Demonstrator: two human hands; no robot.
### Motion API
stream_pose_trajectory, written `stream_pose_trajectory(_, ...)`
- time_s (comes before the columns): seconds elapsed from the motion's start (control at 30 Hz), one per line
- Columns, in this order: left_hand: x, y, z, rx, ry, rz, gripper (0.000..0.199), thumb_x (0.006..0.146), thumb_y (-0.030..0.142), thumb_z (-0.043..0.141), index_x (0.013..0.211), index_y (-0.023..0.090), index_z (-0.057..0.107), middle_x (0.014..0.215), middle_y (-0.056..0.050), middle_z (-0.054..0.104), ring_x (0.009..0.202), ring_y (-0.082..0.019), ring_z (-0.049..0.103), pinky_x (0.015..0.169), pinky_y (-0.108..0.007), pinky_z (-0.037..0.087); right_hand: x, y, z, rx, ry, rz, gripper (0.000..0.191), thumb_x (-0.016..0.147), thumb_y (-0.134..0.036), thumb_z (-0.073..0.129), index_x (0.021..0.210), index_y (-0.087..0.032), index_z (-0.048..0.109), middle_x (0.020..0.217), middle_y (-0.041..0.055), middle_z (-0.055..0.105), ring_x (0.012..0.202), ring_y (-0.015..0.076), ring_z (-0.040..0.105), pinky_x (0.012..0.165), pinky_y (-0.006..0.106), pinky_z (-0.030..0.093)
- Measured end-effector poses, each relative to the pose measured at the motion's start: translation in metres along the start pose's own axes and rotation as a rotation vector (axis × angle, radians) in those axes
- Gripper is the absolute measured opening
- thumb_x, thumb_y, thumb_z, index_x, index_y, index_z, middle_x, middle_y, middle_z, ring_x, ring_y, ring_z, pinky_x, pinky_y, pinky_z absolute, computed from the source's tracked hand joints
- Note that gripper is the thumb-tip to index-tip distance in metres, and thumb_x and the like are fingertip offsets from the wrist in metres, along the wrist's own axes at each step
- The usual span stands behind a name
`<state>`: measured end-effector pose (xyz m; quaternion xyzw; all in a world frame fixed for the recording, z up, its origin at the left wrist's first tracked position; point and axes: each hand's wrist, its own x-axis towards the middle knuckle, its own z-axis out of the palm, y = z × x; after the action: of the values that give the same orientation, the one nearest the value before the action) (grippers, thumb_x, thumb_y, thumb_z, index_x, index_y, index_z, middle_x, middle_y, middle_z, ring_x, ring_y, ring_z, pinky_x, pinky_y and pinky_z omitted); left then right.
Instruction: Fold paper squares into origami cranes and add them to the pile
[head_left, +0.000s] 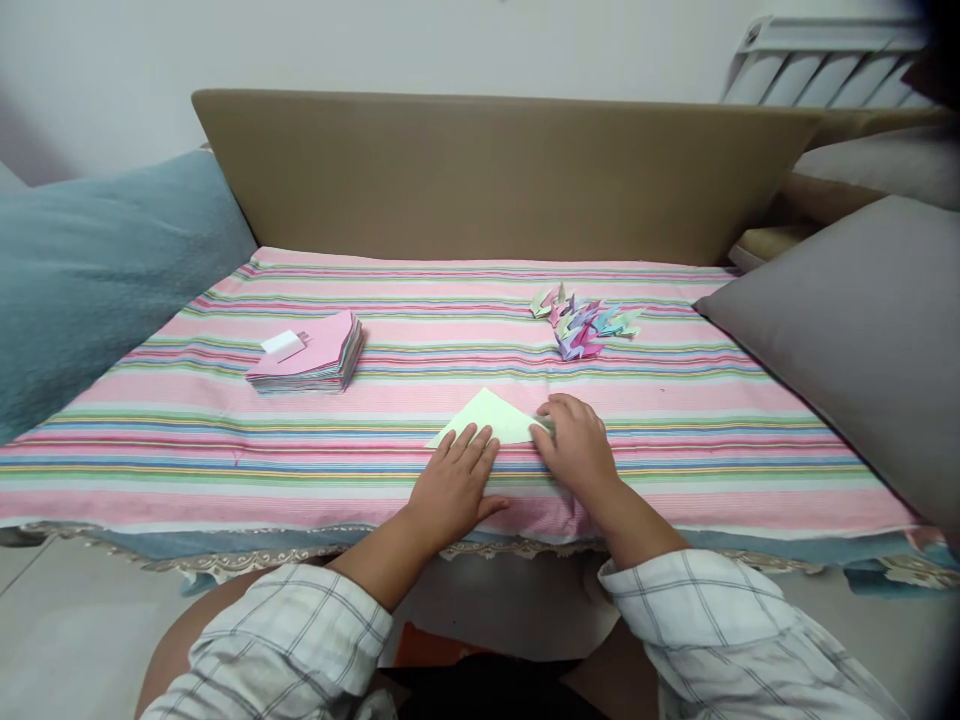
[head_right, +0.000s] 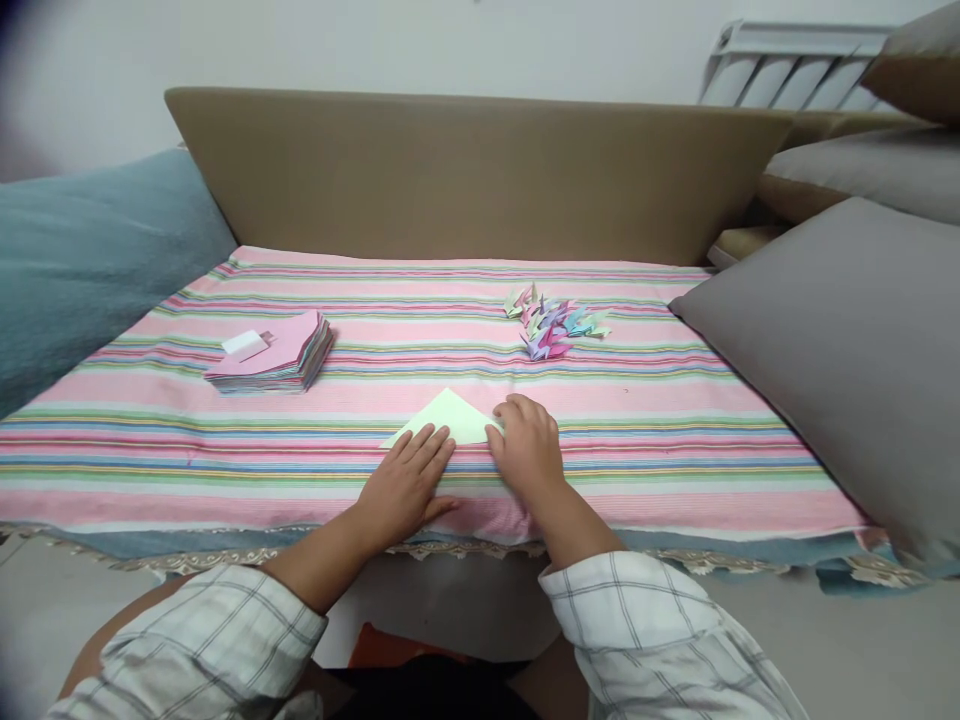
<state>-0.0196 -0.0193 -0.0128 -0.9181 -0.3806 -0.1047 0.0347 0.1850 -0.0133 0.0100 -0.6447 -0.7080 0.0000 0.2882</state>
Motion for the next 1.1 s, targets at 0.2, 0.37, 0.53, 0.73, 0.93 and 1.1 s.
stream_pose_trajectory(0.2,0.001,-0.005,-0.004,-0.021,-0.027,0.034,0.071,0.08,0.06,0.047,0.135,0.015,0.039,0.144,-0.012,0.036,0.135,-0.031,0.026,0.11,-0.048,0.022,-0.021,-0.03,0.012,0.095,-0.206,-0.309,0.023,0.089,-0.019,0.039,0.104,-0.02,0.056,0.108,0.007,0.062,0.097,0.0215,0.054,0.087,0.035,0.036)
stream_pose_trajectory(0.37,0.002,-0.006,-0.005,-0.019,-0.03,0.045,0.072,0.08,0.06,0.047,0.136,0.015,0.037,0.145,-0.012,0.035,0.135,-0.031,0.027,0.109,-0.048,0.022,-0.022,-0.026,0.015,0.097,-0.233,-0.261,0.024,0.089,-0.019,0.04,0.105,-0.019,0.057,0.101,0.0073,0.064,0.095,0.0211,0.055,0.086,0.033,0.039)
stream_pose_trajectory(0.53,0.001,-0.007,-0.004,-0.019,-0.038,0.044,0.073,0.081,0.061,0.046,0.136,0.015,0.037,0.144,-0.012,0.036,0.135,-0.031,0.026,0.109,-0.048,0.022,-0.018,-0.017,-0.003,0.017,-0.257,-0.136,0.02,0.089,-0.023,0.041,0.093,-0.019,0.061,0.091,0.0062,0.066,0.089,0.0202,0.056,0.078,0.03,0.038)
stream_pose_trajectory(0.73,0.002,-0.007,-0.005,-0.017,-0.036,0.039,0.073,0.08,0.062,0.046,0.137,0.016,0.037,0.145,-0.012,0.035,0.135,-0.031,0.026,0.109,-0.048,0.023,-0.011,-0.004,-0.018,-0.017,-0.346,0.077,0.019,0.088,-0.027,0.043,0.088,-0.021,0.061,0.084,0.0014,0.067,0.076,0.016,0.057,0.062,0.025,0.032)
stream_pose_trajectory(0.93,-0.001,-0.009,-0.01,-0.013,-0.022,0.031,0.071,0.077,0.056,0.056,0.135,0.018,0.039,0.146,-0.014,0.032,0.134,-0.034,0.026,0.108,-0.05,0.027,-0.007,-0.001,-0.018,0.005,-0.341,0.097,0.019,0.087,-0.026,0.044,0.086,-0.021,0.061,0.082,0.0011,0.067,0.074,0.0153,0.057,0.06,0.024,0.03)
stream_pose_trajectory(1.1,-0.012,-0.019,-0.015,-0.041,-0.005,0.034,0.067,0.079,0.054,0.054,0.133,0.016,0.042,0.145,-0.017,0.033,0.135,-0.035,0.024,0.106,-0.05,0.031,-0.005,-0.001,-0.019,0.036,-0.361,0.126,0.015,0.084,-0.026,0.047,0.085,-0.021,0.062,0.081,0.0007,0.066,0.073,0.0148,0.057,0.06,0.023,0.031)
